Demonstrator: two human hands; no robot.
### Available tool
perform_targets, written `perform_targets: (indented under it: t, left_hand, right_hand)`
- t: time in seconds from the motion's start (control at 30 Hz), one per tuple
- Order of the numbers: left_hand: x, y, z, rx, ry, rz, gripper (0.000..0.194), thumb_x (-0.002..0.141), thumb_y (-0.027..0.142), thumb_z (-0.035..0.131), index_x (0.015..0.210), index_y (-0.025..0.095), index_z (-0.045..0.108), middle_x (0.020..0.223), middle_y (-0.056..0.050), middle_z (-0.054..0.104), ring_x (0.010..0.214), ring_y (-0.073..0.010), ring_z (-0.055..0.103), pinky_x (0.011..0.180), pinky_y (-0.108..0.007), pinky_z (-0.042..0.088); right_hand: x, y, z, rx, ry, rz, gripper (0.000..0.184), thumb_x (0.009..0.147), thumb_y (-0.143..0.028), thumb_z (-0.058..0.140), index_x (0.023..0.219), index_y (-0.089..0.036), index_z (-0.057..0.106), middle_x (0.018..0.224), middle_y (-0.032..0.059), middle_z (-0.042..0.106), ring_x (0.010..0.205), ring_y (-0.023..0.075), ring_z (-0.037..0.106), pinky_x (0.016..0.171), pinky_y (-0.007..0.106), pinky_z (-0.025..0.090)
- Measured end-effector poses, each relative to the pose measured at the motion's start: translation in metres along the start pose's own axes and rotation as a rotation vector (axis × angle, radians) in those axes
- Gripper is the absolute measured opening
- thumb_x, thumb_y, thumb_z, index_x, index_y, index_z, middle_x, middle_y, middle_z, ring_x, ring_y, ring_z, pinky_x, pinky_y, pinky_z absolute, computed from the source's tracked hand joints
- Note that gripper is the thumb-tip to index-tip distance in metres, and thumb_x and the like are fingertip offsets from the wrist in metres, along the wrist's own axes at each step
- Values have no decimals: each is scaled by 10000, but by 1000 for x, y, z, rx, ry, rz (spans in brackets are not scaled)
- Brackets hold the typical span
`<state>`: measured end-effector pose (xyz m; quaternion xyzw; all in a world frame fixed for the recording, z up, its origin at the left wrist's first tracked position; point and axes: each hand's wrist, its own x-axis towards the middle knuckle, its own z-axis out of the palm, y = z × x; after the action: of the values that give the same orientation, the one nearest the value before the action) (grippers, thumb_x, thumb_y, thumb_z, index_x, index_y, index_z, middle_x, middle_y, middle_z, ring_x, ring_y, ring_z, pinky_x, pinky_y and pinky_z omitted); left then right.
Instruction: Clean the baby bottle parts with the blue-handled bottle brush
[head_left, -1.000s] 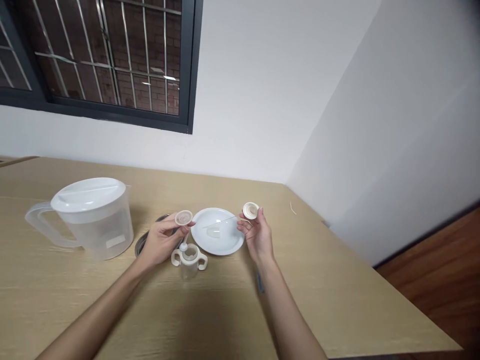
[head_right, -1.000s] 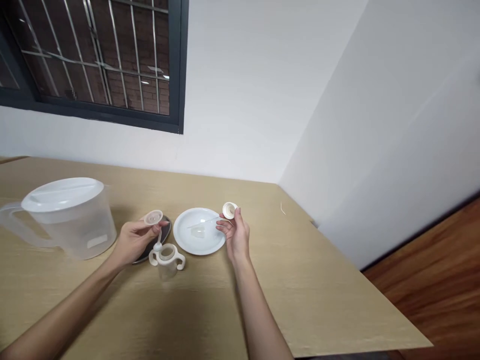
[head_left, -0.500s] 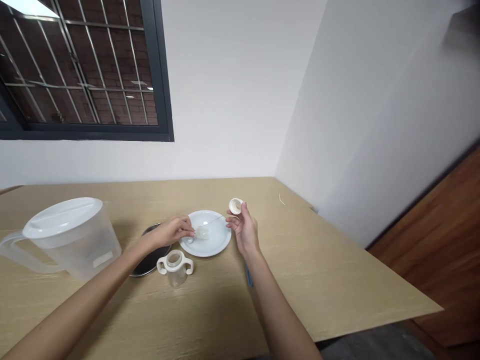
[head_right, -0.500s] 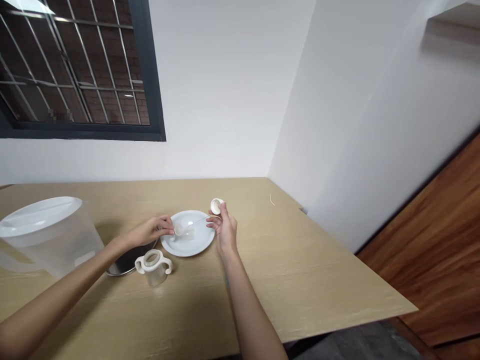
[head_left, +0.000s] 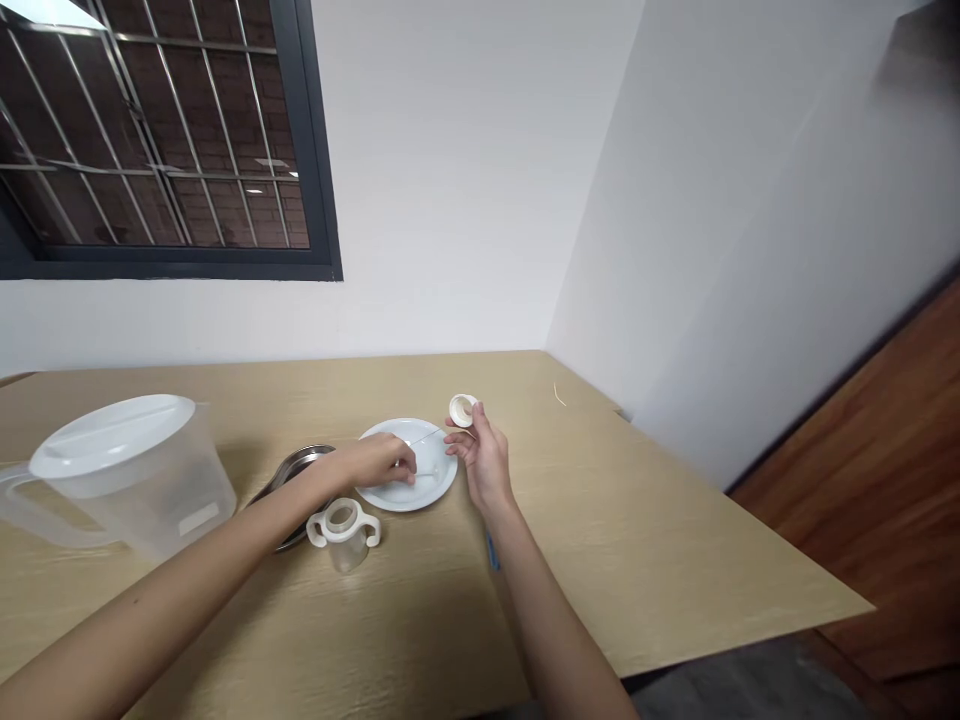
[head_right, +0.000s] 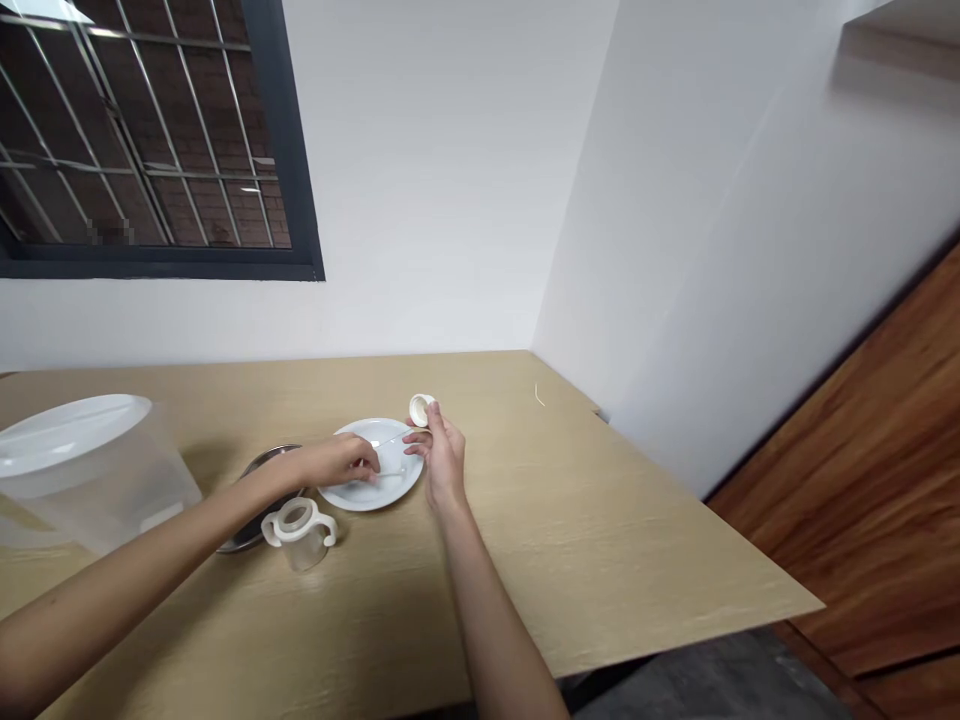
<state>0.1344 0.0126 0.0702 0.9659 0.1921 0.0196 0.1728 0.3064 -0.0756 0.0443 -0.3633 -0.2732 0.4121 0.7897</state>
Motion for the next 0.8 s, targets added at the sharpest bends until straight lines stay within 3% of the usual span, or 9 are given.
perform_targets:
  t: [0.13,0.27,0.33,0.4,0.43,0.5,0.57,0.67,0.8]
  left_hand:
    - [-25,5,-17,-43,136,-72,371,950,406,399,822,181,664,731,-34,658,623,-161,534,593,-276,374]
    - [-66,6,-26,-132,411,-207,480,967,478,358,652,179,562,636,-1,590,597,-146,516,612,-272,389]
    - [-82,7,-24,-150,526,-203,487,953,487,405,600,180,541,639,-2,586,642,-152,542,670,-277,416]
    - [-90,11,-19,-134,613,-190,366,872,519,556,725,189,618,790,-16,654,769,-180,588,756,-297,445]
    - [-91,12,-16,-114,634,-187,333,818,534,626,854,203,649,897,-26,675,844,-200,600,800,-315,453]
    - [-88,16,-10,-65,635,-186,501,741,557,701,1118,239,612,1099,-48,664,992,-239,592,881,-361,451]
    - [-81,19,-5,-24,613,-182,614,730,569,706,1234,256,547,1206,-65,632,1086,-265,568,926,-396,440]
    - [-71,20,2,12,610,-168,534,792,529,654,1234,252,539,1241,-73,626,1114,-271,566,954,-419,424]
    - [-63,16,8,27,586,-123,383,836,424,608,1168,236,570,1175,-61,656,1071,-261,588,936,-407,428]
  right_hand:
    - [-2,1,2,-22,-30,11,488,735,-591,728,895,-131,690,775,62,704,546,115,627,434,197,515]
    - [-8,3,8,-66,-126,42,440,752,-546,731,927,-143,703,830,60,700,612,112,615,494,201,515]
    - [-14,4,12,-123,-200,10,379,756,-504,742,903,-157,703,841,43,691,675,115,619,583,210,531]
    - [-21,6,17,-205,-282,-32,315,747,-450,764,877,-171,694,844,27,684,751,130,632,680,223,538]
    - [-25,7,20,-244,-324,-40,300,742,-424,772,897,-182,687,870,25,687,805,145,643,722,233,539]
    - [-32,9,24,-294,-381,-57,319,727,-386,785,962,-202,671,955,33,695,911,178,654,798,262,539]
    - [-37,13,26,-355,-416,-87,349,728,-361,778,1019,-212,655,1023,49,692,965,201,656,862,304,536]
    - [-41,21,27,-467,-427,-136,412,736,-329,762,1108,-212,631,1095,72,678,992,211,654,904,347,533]
    - [-41,28,26,-540,-413,-182,479,733,-289,758,1168,-218,570,1145,76,653,989,190,647,871,321,536]
